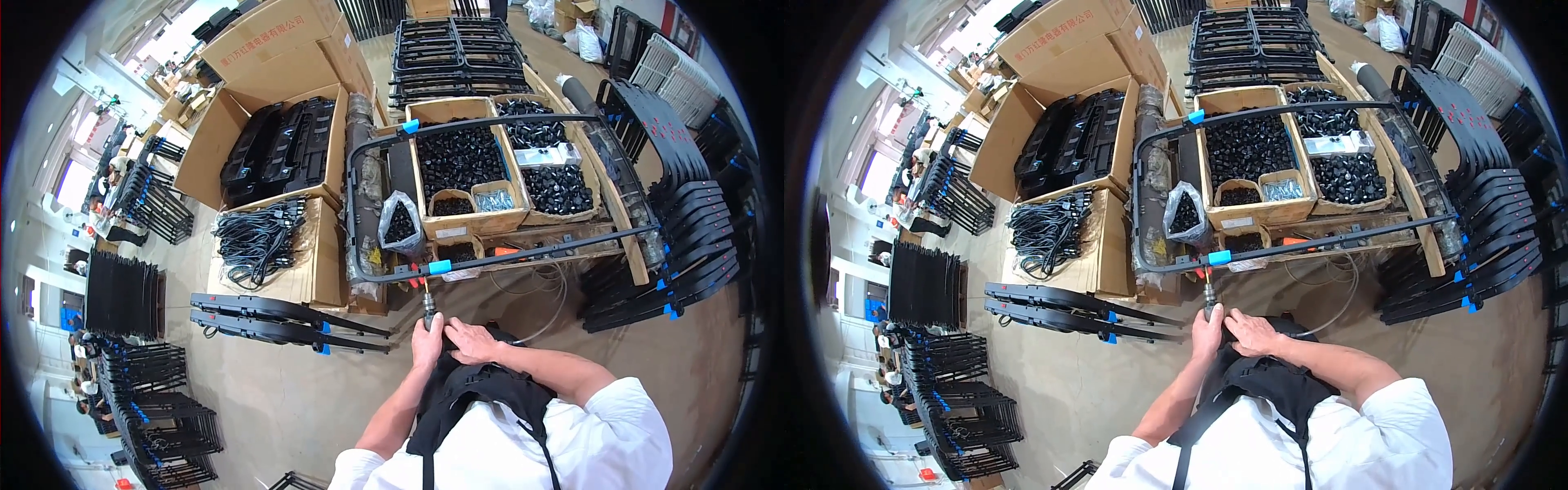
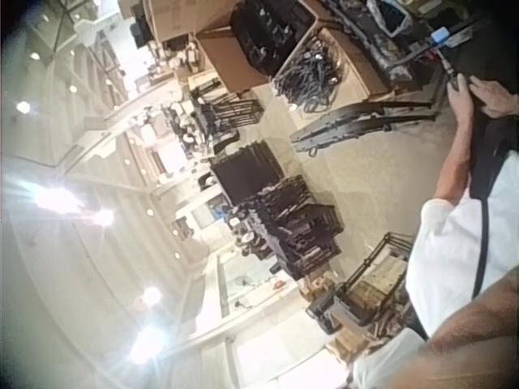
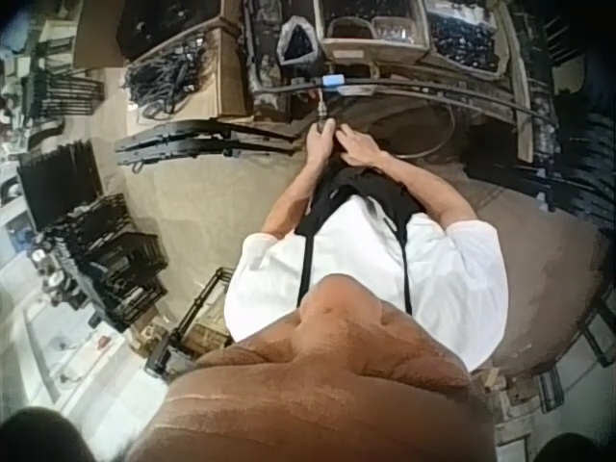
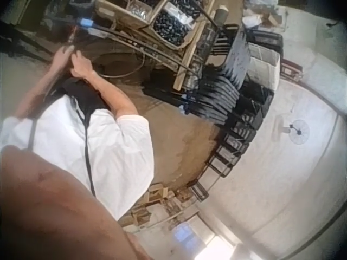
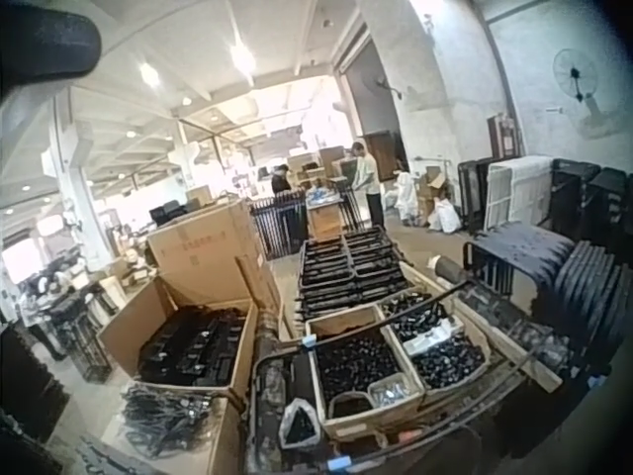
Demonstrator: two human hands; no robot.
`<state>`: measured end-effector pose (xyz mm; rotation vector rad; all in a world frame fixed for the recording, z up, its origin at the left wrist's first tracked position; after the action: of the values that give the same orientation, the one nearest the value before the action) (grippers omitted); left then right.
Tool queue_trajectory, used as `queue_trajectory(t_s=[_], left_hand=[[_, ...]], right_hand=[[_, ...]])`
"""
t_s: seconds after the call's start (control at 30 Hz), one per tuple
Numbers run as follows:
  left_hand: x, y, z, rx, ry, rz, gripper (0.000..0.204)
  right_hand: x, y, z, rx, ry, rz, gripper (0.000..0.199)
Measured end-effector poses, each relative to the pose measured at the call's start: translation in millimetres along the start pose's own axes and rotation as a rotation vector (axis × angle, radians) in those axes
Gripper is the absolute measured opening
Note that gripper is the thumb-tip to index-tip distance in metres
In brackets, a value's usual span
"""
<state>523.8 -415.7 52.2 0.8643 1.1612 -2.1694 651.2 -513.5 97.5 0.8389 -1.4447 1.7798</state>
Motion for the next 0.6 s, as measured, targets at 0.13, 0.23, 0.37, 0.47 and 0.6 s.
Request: queue_trajectory(t_s=[0.13, 0.23, 0.37, 0.47, 0.6], left_hand=[[-5.2, 3.1, 9.3, -0.01, 0.004, 0.001, 0.046], [-14.9, 6.8, 18.6, 0.015, 0.0, -0.019, 0.046], [-10.6, 23.4, 15.4, 0.052, 0.04, -0.007, 0.046], [-9.5, 30.4, 13.5, 0.076, 0.031, -0.042, 0.045], [-17.1, 31.3, 14.5, 0.06, 0.06, -0.043, 0.048]], right_hand=[[-5.9, -0.2, 5.0, -0.017, -0.038, 0.041, 0.049], [-13.1, -0.8, 13.7, -0.023, 0.0, 0.083, 0.056], [-20.3, -2.9, 25.5, -0.072, 0.077, 0.061, 0.063], [-21.6, -10.3, 29.8, -0.088, 0.109, 0.048, 0.069], [-29.3, -11.2, 30.2, -0.101, 0.118, 0.03, 0.073]])
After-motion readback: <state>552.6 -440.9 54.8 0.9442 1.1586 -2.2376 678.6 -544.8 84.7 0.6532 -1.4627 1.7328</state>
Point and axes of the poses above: each hand's wrist, its own z-axis away from the middle knuckle, its own y-axis out of the palm, x = y × z, the point moved 3 cm from there along -z, towards the middle knuckle, and after that the axes turned 14 degrees about -z, right-handed, at the moved point
